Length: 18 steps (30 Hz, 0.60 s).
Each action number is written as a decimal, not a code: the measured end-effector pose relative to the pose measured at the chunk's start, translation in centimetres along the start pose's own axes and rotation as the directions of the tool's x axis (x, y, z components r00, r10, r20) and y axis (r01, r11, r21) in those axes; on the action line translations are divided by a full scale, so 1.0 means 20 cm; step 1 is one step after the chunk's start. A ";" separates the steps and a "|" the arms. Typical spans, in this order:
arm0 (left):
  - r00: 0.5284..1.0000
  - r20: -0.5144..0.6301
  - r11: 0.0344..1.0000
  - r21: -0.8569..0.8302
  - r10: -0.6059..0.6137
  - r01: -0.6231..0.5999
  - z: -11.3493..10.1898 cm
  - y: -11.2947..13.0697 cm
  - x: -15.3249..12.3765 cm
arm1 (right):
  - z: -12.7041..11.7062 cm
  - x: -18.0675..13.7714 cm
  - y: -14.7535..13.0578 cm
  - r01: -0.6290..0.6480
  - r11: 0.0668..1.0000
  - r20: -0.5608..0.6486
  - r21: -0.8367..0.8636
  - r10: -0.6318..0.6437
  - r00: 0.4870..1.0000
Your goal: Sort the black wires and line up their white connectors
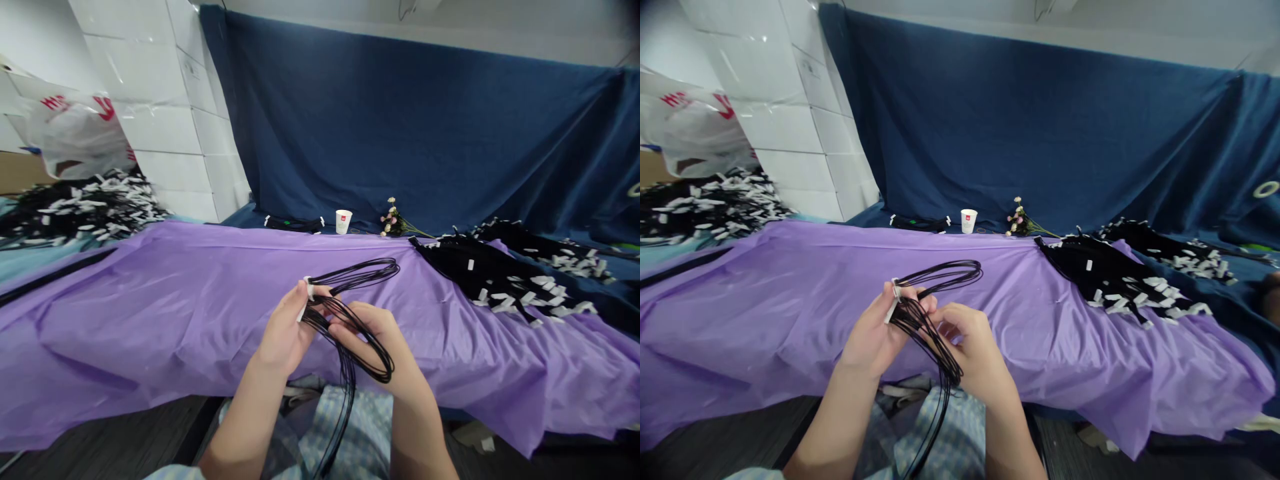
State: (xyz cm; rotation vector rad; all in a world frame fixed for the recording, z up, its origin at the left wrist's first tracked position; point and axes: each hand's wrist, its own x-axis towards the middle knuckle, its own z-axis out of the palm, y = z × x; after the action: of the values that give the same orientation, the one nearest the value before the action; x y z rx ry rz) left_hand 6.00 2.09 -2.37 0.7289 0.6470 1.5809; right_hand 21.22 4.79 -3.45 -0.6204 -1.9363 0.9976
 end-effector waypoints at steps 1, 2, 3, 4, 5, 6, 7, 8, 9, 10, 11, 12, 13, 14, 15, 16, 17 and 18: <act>1.000 0.001 1.000 0.001 0.006 -0.006 0.00 0.00 0.00 | 0.00 0.00 0.00 -0.012 1.000 -0.007 0.013 0.012 1.000; 1.000 -0.001 1.000 0.005 0.015 -0.015 0.00 -0.01 0.00 | 0.00 -0.01 -0.01 -0.025 0.999 -0.017 0.031 0.025 1.000; 1.000 -0.006 1.000 0.011 0.027 -0.027 -0.01 -0.01 0.00 | 0.01 -0.01 -0.02 -0.042 0.998 -0.029 0.056 0.043 0.999; 0.999 -0.014 0.999 0.017 0.041 -0.041 -0.01 -0.02 0.00 | 0.01 -0.01 -0.03 -0.062 0.994 -0.042 0.086 0.066 0.997; 0.998 -0.021 0.998 0.022 0.051 -0.051 -0.01 -0.02 0.00 | 0.02 -0.02 -0.03 -0.081 0.990 -0.050 0.118 0.088 0.995; 0.998 -0.026 0.998 0.027 0.057 -0.056 -0.01 -0.03 0.00 | 0.02 -0.02 -0.03 -0.099 0.984 -0.053 0.149 0.108 0.993; 0.998 -0.031 0.998 0.032 0.059 -0.058 -0.01 -0.03 0.00 | 0.03 -0.02 -0.04 -0.113 0.978 -0.053 0.176 0.124 0.991; 0.998 -0.037 0.998 0.036 0.060 -0.058 -0.01 -0.03 0.00 | 0.03 -0.02 -0.03 -0.121 0.973 -0.052 0.195 0.133 0.990; 0.997 -0.042 0.998 0.039 0.060 -0.058 -0.01 -0.03 -0.01 | 0.04 -0.02 -0.03 -0.123 0.972 -0.054 0.202 0.136 0.989; 0.997 -0.043 0.998 0.040 0.058 -0.056 -0.01 -0.03 -0.01 | 0.04 -0.02 -0.03 -0.116 0.973 -0.062 0.199 0.131 0.989; 0.998 -0.043 0.998 0.039 0.056 -0.054 0.00 -0.03 -0.01 | 0.04 -0.02 -0.02 -0.101 0.977 -0.079 0.186 0.117 0.990; 0.998 -0.043 0.998 0.037 0.055 -0.054 0.00 -0.03 -0.01 | 0.05 -0.02 -0.01 -0.076 0.984 -0.104 0.164 0.094 0.990; 0.998 -0.042 0.998 0.038 0.056 -0.055 0.00 -0.03 0.00 | 0.05 -0.02 0.00 -0.043 0.990 -0.136 0.134 0.061 0.989; 0.997 -0.040 0.997 0.046 0.060 -0.058 0.01 -0.03 0.00 | 0.05 -0.02 0.00 -0.010 0.995 -0.170 0.100 0.027 0.985; 0.997 -0.040 0.996 0.061 0.066 -0.064 0.01 -0.03 0.00 | 0.05 -0.02 0.01 0.017 0.998 -0.205 0.067 -0.003 0.979; 0.996 -0.042 0.994 0.080 0.074 -0.070 0.01 -0.03 0.00 | 0.05 -0.02 0.01 0.028 0.999 -0.232 0.045 -0.017 0.973; 0.996 -0.043 0.992 0.098 0.080 -0.076 0.01 -0.03 0.00 | 0.05 -0.02 0.00 0.022 0.999 -0.246 0.043 -0.011 0.969; 0.995 -0.043 0.990 0.112 0.085 -0.080 0.02 -0.03 0.00 | 0.05 -0.03 0.00 0.003 0.998 -0.241 0.067 0.014 0.970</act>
State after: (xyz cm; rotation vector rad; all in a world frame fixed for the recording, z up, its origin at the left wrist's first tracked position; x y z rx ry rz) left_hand 6.61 2.08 -2.57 0.8105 0.7524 1.6524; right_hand 20.62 3.96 -4.02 -0.6767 -1.6821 0.9399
